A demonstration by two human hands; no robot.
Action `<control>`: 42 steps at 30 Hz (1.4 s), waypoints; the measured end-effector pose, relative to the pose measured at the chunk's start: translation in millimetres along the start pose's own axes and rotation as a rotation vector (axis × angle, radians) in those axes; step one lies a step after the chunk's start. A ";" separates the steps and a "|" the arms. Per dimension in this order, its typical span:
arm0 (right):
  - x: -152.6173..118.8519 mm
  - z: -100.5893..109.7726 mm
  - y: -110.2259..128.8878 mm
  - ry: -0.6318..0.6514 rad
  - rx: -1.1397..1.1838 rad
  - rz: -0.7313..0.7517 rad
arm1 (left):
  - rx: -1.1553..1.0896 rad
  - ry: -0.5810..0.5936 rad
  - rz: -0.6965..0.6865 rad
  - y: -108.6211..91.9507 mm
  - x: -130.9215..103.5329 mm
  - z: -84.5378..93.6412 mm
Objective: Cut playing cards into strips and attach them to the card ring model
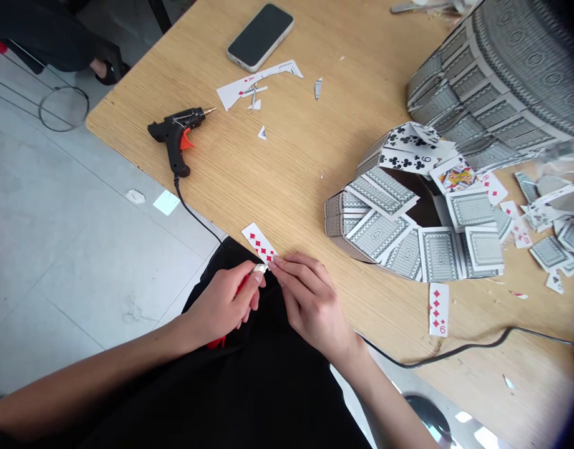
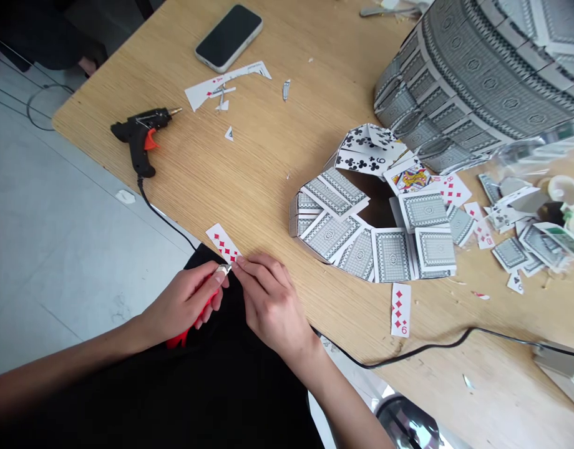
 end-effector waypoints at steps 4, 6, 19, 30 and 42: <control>0.2 0.7 -0.1 0.007 0.010 -0.008 | -0.005 -0.027 -0.002 0.7 0.0 0.6; 0.3 0.7 -0.1 0.003 0.010 -0.002 | 0.001 -0.012 -0.001 0.6 0.0 0.2; 4.0 -0.9 -1.2 0.015 -0.023 -0.027 | 0.004 -0.020 -0.029 -0.3 3.6 -1.1; 4.7 -2.9 -1.2 0.026 -0.050 -0.041 | 0.016 -0.024 -0.042 -2.2 5.8 0.3; 6.1 -1.4 -0.3 0.028 -0.021 -0.057 | -0.027 0.009 0.000 -2.7 5.4 -2.3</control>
Point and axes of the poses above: each hand's wrist, its own x-axis towards the middle knuckle, its own z-axis out of the back of the hand, y = z × x, the point moved 3 cm from there along x, towards the middle knuckle, and after that the axes turned 6 degrees about -z, right-handed, at the moved point
